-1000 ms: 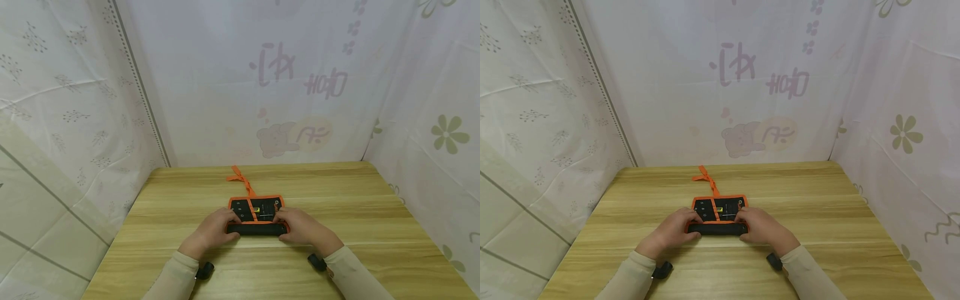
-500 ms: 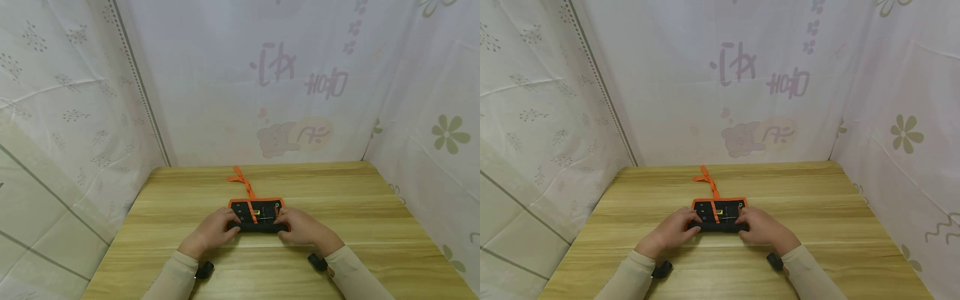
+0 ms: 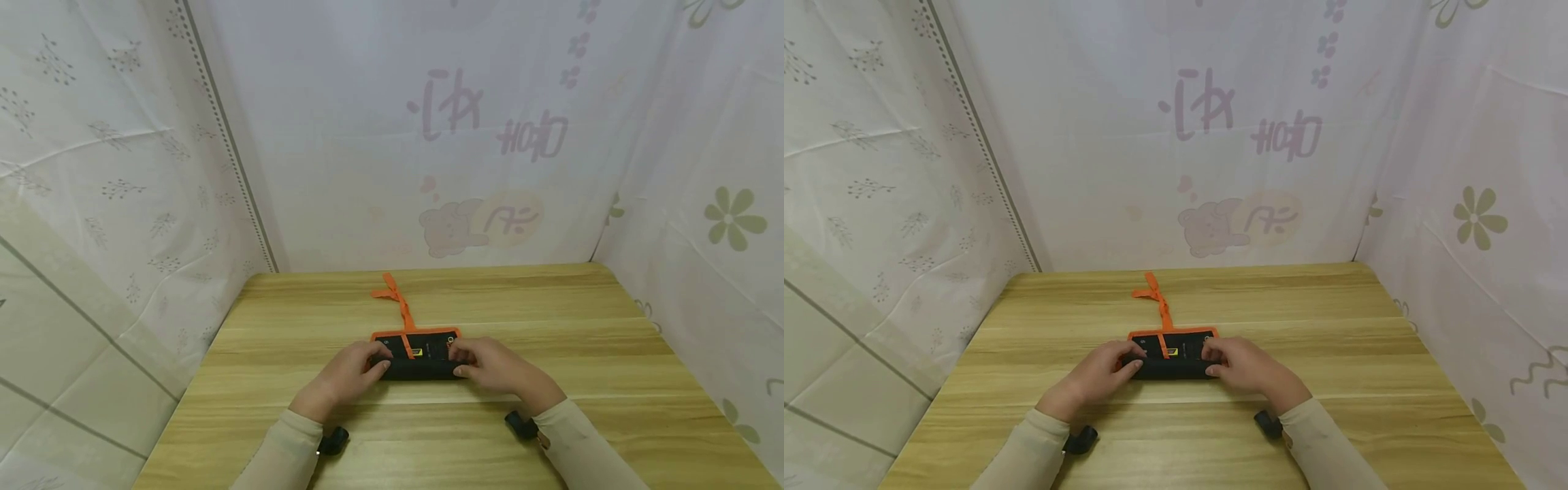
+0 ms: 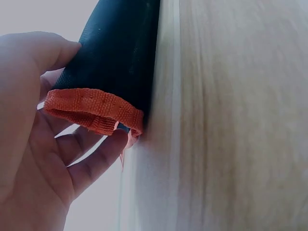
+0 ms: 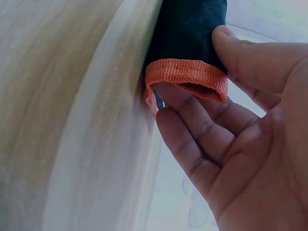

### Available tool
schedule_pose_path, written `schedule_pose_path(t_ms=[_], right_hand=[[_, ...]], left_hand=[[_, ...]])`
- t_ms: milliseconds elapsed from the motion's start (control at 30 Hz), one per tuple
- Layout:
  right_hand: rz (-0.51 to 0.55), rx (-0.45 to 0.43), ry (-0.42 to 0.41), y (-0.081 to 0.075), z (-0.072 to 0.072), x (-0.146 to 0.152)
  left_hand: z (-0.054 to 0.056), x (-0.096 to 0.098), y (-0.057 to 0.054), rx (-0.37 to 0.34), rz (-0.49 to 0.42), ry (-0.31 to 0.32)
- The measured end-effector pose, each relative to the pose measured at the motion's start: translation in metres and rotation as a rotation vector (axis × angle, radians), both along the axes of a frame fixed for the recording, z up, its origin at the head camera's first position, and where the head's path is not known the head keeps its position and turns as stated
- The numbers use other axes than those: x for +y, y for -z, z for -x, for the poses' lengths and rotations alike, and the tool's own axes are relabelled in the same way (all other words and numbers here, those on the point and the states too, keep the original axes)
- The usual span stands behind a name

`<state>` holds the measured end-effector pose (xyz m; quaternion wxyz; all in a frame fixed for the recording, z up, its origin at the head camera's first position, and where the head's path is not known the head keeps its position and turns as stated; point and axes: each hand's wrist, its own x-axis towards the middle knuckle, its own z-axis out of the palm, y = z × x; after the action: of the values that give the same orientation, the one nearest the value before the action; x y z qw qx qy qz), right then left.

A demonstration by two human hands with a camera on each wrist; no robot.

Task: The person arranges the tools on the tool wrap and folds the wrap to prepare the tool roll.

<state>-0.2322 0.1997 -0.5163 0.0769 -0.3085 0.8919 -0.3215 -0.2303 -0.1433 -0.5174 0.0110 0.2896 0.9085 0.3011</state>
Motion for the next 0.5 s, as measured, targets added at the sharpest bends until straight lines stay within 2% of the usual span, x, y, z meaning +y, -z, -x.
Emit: schedule_pose_path(t_ms=[267,500], right_hand=[[0.011,-0.079,0.003,-0.0021,-0.0011,-0.0008],[0.009,-0.099,0.021,-0.0034,-0.0013,-0.0013]], left_hand=[[0.0004,-0.0002,0.0006,0.083,-0.010,0.000],[0.0031,-0.0017,0.0046,0.139,-0.072,0.054]])
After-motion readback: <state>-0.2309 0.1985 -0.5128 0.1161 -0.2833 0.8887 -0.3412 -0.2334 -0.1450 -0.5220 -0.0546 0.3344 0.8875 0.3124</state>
